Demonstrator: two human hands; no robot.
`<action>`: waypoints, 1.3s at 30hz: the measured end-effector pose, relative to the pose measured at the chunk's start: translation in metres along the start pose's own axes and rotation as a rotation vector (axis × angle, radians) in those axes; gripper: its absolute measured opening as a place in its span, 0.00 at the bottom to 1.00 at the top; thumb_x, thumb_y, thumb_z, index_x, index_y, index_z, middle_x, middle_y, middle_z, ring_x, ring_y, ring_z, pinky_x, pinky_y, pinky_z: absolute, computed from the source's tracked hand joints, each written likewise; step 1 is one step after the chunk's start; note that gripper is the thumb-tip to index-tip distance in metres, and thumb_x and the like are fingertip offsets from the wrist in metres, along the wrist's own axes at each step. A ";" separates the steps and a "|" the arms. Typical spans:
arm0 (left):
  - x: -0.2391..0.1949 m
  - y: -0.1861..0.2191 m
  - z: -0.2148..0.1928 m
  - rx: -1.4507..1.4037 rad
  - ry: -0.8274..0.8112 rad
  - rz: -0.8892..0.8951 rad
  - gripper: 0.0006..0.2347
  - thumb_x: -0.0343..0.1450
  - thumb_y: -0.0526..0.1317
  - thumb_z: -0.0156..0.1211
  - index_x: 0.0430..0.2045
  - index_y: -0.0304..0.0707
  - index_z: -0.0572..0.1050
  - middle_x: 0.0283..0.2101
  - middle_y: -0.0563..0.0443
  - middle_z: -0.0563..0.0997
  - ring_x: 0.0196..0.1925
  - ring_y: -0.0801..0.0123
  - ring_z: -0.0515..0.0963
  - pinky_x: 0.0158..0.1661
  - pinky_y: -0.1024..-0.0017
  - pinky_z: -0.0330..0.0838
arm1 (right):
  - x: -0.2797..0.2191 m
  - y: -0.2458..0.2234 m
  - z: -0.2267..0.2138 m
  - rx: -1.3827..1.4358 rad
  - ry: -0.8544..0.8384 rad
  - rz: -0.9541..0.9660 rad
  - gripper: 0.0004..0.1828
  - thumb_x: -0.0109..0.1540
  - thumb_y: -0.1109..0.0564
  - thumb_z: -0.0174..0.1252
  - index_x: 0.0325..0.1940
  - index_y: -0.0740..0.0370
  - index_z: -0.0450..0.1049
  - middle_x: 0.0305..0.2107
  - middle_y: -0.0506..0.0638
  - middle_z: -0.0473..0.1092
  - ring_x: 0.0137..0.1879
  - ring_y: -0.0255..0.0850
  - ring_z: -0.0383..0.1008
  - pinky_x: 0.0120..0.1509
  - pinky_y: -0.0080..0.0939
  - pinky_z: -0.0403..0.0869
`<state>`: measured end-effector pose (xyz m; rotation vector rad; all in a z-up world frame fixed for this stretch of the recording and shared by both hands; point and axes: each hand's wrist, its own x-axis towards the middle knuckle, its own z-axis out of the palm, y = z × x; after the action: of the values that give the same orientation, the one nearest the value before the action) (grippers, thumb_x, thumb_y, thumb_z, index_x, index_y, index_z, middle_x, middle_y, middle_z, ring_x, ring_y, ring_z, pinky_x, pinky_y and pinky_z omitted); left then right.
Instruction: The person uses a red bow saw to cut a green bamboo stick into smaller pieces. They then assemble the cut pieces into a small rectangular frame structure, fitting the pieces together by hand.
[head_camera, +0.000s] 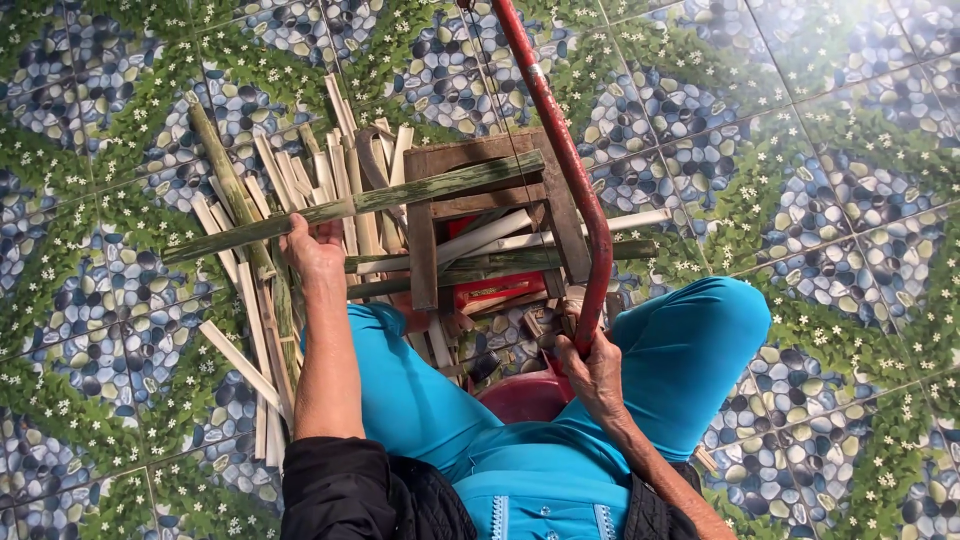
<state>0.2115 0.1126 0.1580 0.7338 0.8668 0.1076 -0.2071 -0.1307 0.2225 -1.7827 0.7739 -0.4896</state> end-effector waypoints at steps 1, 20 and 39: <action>0.000 0.001 0.000 -0.005 0.004 0.002 0.14 0.70 0.39 0.67 0.47 0.46 0.70 0.33 0.43 0.70 0.31 0.43 0.83 0.39 0.37 0.87 | -0.001 0.003 0.001 0.000 -0.010 0.026 0.09 0.58 0.55 0.66 0.40 0.57 0.77 0.15 0.56 0.71 0.20 0.45 0.71 0.25 0.41 0.70; -0.007 0.018 0.006 0.038 -0.023 0.045 0.16 0.70 0.38 0.67 0.47 0.42 0.68 0.37 0.42 0.70 0.32 0.44 0.82 0.39 0.38 0.88 | -0.004 0.014 0.006 -0.019 -0.049 0.048 0.17 0.58 0.54 0.65 0.52 0.56 0.78 0.20 0.60 0.72 0.24 0.52 0.73 0.30 0.47 0.71; 0.016 -0.016 0.004 0.093 -0.116 0.059 0.18 0.68 0.35 0.69 0.44 0.48 0.64 0.35 0.43 0.72 0.30 0.49 0.83 0.37 0.44 0.89 | -0.002 -0.020 0.001 0.220 -0.129 0.160 0.20 0.61 0.60 0.59 0.56 0.66 0.71 0.12 0.57 0.70 0.12 0.42 0.69 0.16 0.37 0.68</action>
<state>0.2220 0.1042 0.1395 0.8449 0.7432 0.0762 -0.2021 -0.1242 0.2413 -1.5191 0.7361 -0.3367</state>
